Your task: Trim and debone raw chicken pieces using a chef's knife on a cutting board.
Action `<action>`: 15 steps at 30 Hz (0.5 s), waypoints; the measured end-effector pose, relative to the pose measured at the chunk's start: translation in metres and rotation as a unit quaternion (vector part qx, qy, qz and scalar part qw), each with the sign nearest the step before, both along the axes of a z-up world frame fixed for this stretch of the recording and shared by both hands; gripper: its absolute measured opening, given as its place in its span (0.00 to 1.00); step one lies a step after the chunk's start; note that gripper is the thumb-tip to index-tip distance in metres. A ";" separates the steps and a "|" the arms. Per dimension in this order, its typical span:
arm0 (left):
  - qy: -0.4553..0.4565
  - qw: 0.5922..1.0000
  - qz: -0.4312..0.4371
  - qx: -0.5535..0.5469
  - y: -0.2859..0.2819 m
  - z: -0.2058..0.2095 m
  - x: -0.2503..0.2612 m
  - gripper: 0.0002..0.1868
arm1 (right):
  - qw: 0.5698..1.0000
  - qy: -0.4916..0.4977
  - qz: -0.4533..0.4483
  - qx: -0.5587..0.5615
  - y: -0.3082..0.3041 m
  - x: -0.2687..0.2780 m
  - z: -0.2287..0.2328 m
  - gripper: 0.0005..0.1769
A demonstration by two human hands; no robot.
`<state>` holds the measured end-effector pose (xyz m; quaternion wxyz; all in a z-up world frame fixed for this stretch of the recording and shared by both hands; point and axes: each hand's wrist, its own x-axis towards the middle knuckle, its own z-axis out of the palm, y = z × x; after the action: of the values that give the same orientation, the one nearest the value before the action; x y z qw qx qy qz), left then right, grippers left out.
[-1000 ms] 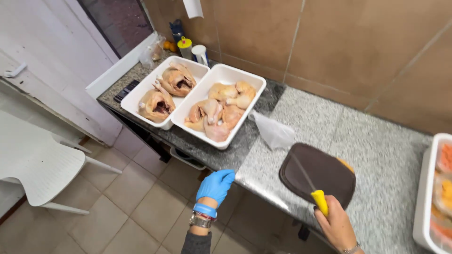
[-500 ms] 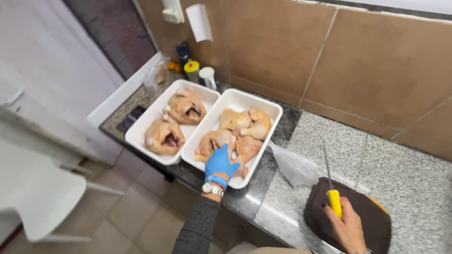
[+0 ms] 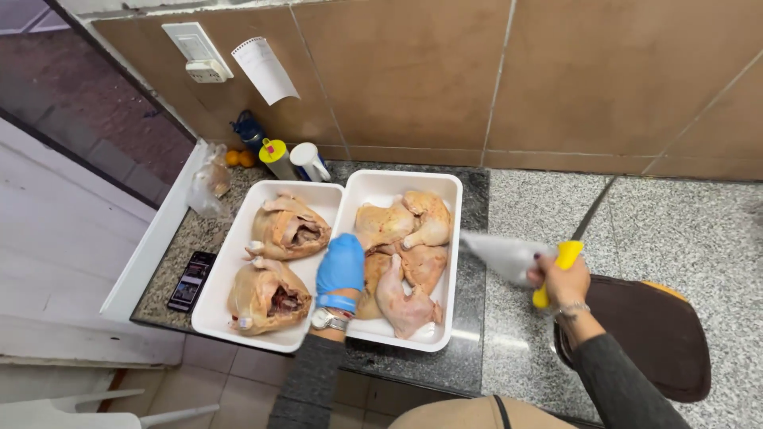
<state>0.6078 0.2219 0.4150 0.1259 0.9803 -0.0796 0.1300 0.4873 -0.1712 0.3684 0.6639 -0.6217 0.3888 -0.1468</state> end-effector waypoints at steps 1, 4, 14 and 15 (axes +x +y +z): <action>0.003 1.000 -0.008 0.000 0.008 0.008 0.007 0.08 | 0.999 -0.014 -0.038 -0.006 0.003 0.011 0.015 0.17; -0.145 0.970 -0.109 0.163 0.021 0.039 0.011 0.06 | 0.991 -0.126 0.019 0.046 -0.031 0.034 -0.030 0.16; 0.014 0.971 -0.120 -0.205 -0.078 0.175 -0.003 0.20 | 0.994 -0.037 0.103 -0.029 -0.089 -0.083 0.006 0.12; 0.031 0.966 -0.190 -0.170 -0.102 0.172 -0.004 0.21 | 0.992 -0.009 0.113 -0.047 -0.101 -0.101 0.007 0.12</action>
<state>0.6038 0.1199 0.5866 0.3157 0.9148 -0.2372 0.0853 0.3867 -0.2720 0.3751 0.6498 -0.6910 0.3021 -0.0946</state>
